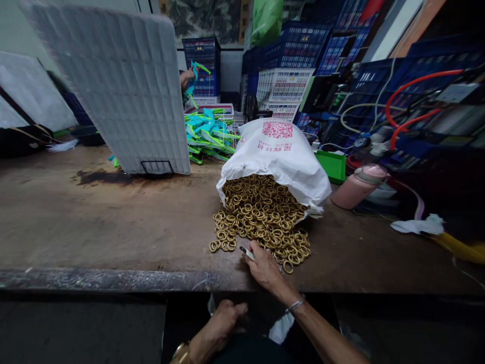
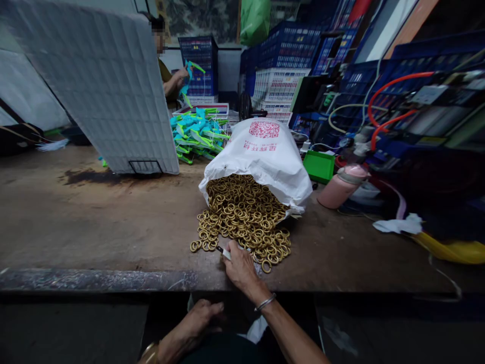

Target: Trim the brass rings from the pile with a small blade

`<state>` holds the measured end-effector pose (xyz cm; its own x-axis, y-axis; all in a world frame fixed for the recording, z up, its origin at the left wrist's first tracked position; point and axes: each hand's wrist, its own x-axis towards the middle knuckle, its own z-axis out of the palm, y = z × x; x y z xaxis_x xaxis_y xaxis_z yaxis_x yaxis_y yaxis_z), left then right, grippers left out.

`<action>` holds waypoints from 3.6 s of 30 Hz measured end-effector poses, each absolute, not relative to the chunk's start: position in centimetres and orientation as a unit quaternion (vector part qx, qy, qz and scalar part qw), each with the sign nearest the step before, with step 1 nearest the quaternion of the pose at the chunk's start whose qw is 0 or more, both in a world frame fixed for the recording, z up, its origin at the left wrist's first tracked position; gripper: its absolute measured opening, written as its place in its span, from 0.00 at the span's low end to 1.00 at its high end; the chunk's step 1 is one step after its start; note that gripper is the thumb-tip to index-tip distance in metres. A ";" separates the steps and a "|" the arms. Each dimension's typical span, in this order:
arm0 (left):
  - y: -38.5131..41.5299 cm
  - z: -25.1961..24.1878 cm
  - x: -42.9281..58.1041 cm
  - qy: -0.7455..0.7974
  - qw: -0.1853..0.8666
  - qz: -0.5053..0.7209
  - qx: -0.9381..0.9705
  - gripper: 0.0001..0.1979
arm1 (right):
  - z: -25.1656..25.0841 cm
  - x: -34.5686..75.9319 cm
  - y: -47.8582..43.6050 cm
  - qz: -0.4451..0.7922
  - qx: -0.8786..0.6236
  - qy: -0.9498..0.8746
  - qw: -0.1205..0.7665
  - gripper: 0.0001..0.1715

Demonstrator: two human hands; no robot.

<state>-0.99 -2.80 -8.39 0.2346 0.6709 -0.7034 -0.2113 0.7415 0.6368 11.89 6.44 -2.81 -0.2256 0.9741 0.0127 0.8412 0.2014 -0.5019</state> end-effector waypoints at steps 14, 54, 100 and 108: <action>0.9 -0.5 -1.4 0.521 0.647 0.391 0.397 0.19 | -0.1 12.0 3.7 0.400 -0.483 -0.734 0.261 0.07; 1.0 -1.1 -1.4 0.464 0.692 0.456 0.313 0.17 | -1.4 11.8 2.6 0.296 -0.541 -0.762 0.196 0.08; 0.2 -1.2 2.9 0.433 0.761 0.399 0.272 0.14 | -3.0 20.0 2.3 0.168 -0.692 -0.657 0.246 0.05; 0.1 -1.6 2.7 0.467 0.556 0.443 0.525 0.12 | -1.3 17.6 2.2 0.538 -0.556 -0.526 0.354 0.08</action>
<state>2.73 0.11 -1.59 0.1701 0.9839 -0.0542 -0.0022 0.0554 0.9985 17.63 2.17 -1.32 -0.1315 0.9655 -0.2250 0.2040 -0.1957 -0.9592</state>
